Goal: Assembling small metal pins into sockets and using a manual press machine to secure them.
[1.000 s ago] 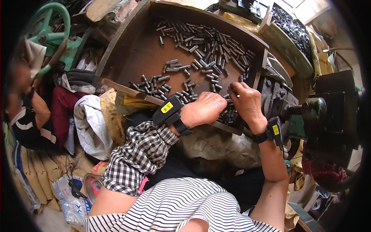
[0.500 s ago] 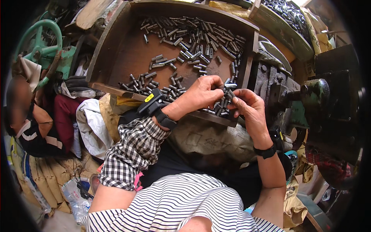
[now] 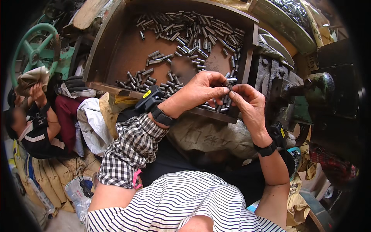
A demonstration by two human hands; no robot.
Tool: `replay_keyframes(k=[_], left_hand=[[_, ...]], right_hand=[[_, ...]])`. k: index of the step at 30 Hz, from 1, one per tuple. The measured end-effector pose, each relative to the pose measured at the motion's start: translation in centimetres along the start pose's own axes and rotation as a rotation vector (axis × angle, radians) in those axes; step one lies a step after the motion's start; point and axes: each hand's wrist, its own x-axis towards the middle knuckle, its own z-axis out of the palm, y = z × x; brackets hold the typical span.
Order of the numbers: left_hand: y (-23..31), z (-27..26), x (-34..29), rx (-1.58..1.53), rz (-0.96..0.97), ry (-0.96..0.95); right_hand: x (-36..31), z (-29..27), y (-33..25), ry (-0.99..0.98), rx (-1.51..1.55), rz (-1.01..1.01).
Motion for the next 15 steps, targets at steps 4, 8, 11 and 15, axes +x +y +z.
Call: replay_keyframes(k=[4, 8, 11, 15], left_hand=[[-0.23, 0.02, -0.18, 0.05, 0.024, 0.016], [-0.74, 0.08, -0.41, -0.019, -0.014, 0.013], [-0.24, 0.35, -0.58, -0.02, -0.025, -0.007], [-0.41, 0.04, -0.29, -0.011, -0.04, -0.027]], right_hand=[[0.02, -0.34, -0.65, -0.047, -0.082, 0.062], [0.24, -0.2, -0.92, -0.02, -0.675, -0.429], [-0.43, -0.22, -0.79, -0.033, -0.126, 0.053], [-0.35, -0.08, -0.37, -0.023, -0.029, 0.016]])
